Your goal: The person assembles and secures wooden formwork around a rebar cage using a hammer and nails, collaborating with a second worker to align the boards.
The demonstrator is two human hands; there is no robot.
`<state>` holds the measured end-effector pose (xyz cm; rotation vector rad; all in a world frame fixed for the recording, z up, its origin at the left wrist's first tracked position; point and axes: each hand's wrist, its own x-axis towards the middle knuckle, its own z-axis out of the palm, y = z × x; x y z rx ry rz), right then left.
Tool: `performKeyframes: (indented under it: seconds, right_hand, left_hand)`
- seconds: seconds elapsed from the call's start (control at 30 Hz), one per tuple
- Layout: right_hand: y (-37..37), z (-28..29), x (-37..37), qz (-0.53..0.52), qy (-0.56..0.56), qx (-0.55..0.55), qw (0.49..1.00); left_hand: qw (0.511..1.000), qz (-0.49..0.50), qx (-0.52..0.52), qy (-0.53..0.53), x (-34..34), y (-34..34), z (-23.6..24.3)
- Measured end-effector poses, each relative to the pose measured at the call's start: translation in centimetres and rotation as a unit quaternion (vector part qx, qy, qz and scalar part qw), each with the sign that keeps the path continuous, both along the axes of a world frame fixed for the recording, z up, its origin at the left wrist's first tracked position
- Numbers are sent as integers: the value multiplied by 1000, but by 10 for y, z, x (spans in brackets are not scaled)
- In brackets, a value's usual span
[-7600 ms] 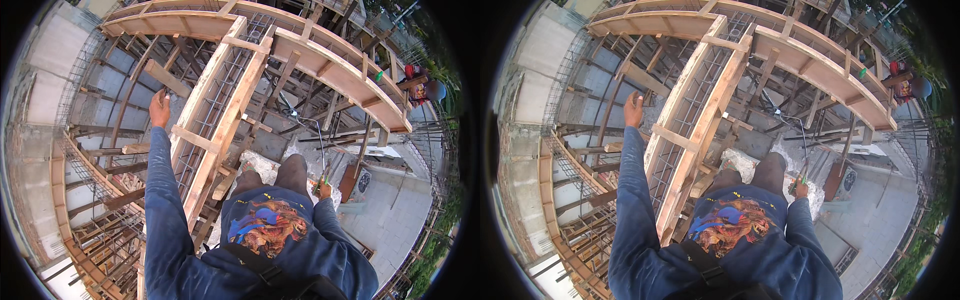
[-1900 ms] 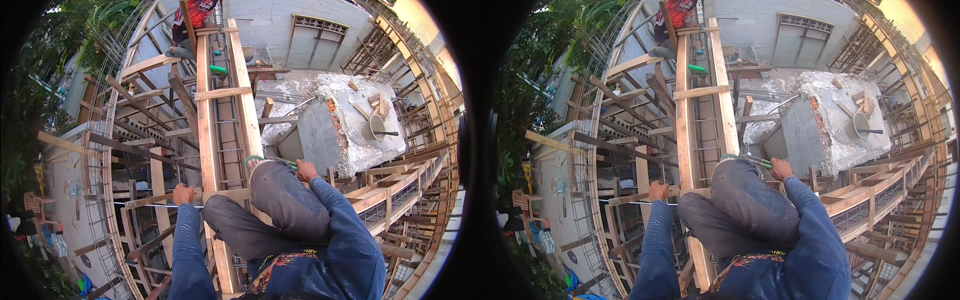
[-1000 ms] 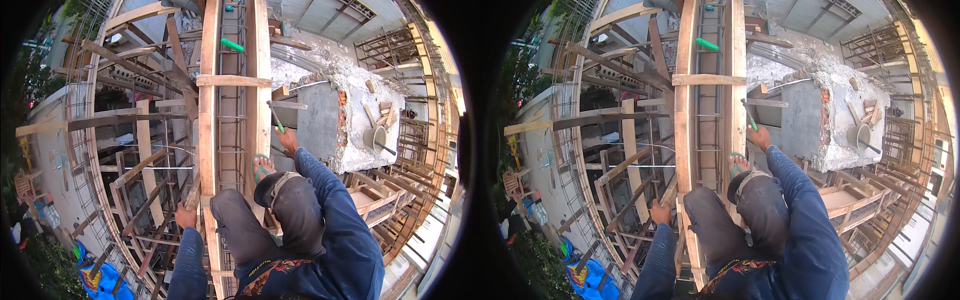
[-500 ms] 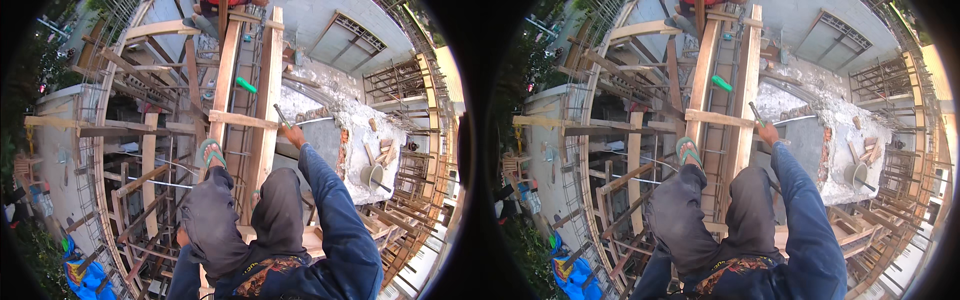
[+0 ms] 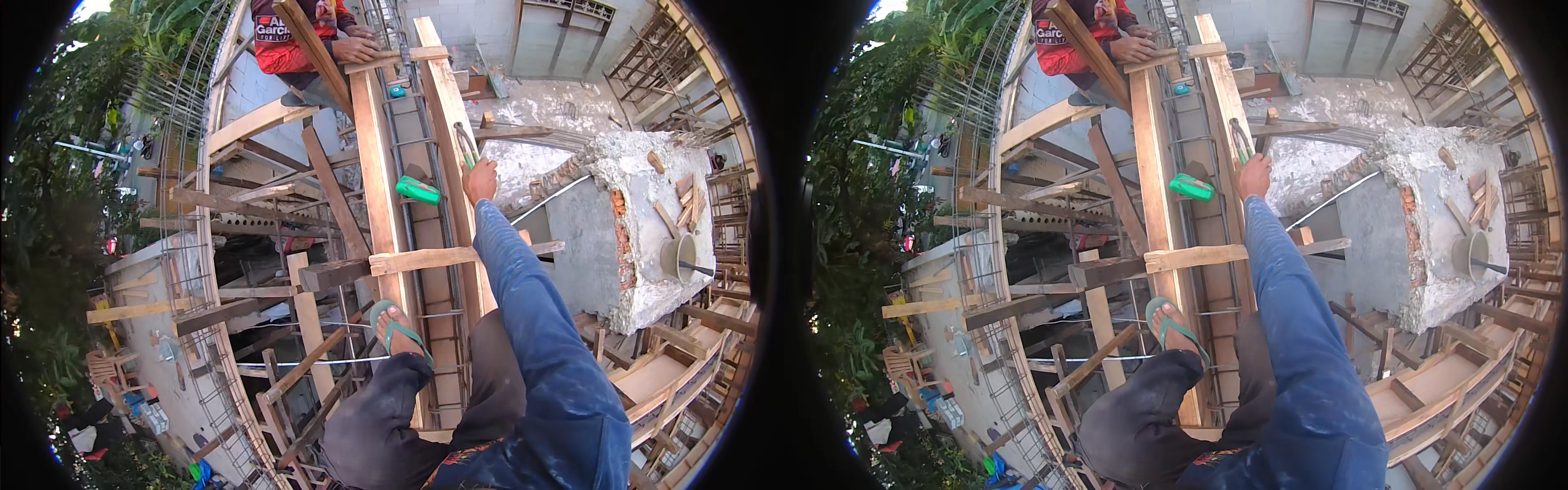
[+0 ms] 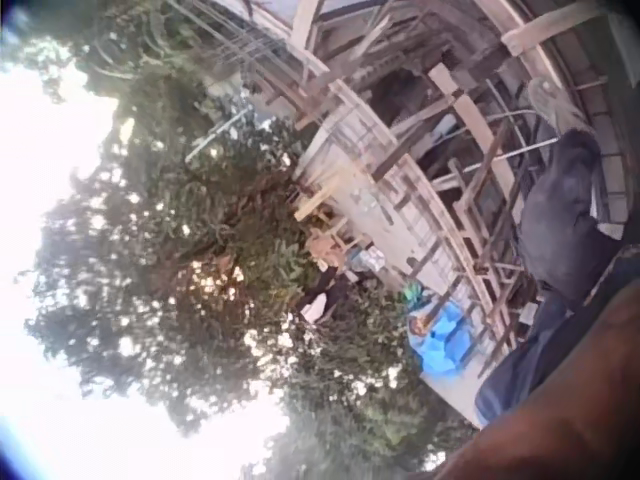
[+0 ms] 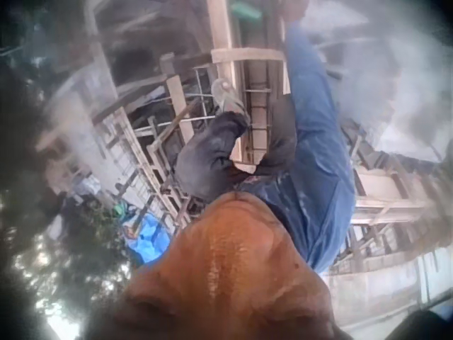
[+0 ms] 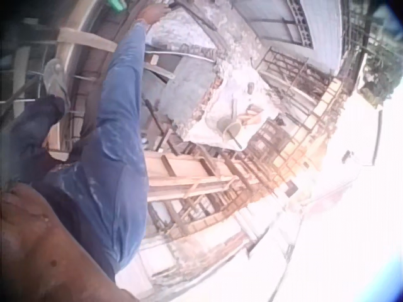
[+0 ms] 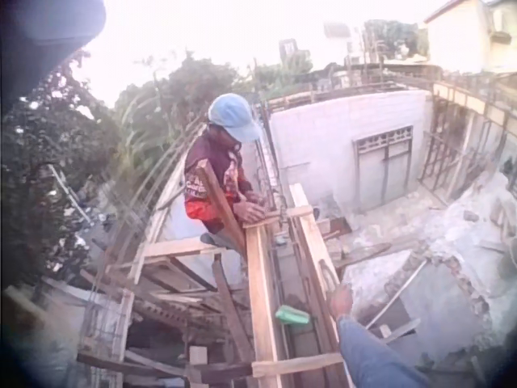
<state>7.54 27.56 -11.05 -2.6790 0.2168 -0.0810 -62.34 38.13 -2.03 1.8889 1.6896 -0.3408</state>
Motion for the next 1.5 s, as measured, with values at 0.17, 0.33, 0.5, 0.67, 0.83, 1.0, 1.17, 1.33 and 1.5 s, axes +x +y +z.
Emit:
performKeyframes:
  seconds: [0.17, 0.33, 0.5, 0.67, 0.83, 1.0, 1.17, 1.33, 1.5]
  right_hand:
    - [-8, -37, 38, 26, -23, -36, 999]
    - [4, -35, 12, 36, 36, -66, 997]
    - [9, -15, 12, 23, -5, -32, 999]
    - [8, -30, 16, 23, 25, -61, 998]
    - [1, -30, 26, 34, 25, -77, 996]
    - [2, -27, 31, 20, 24, -45, 998]
    - [11, -29, 31, 12, 47, -42, 998]
    - [7, -25, 31, 1, 48, -35, 998]
    - [7, -31, 26, 13, 60, -45, 997]
  left_hand:
    - [997, 9, 9, -75, 17, 6, 18]
    - [950, -118, 128, -260, 136, 102, 90]
    - [905, -258, 174, -291, 354, 202, 135]
    - [932, -302, 71, -190, 421, 232, 96]
    - [938, -35, -211, -272, 398, 225, 78]
    - [971, -31, -105, -213, 429, 204, 86]
    - [970, -89, -51, -221, 451, 193, 107]
    - [970, -162, -29, -181, 445, 198, 103]
    - [961, -183, -43, -202, 421, 211, 88]
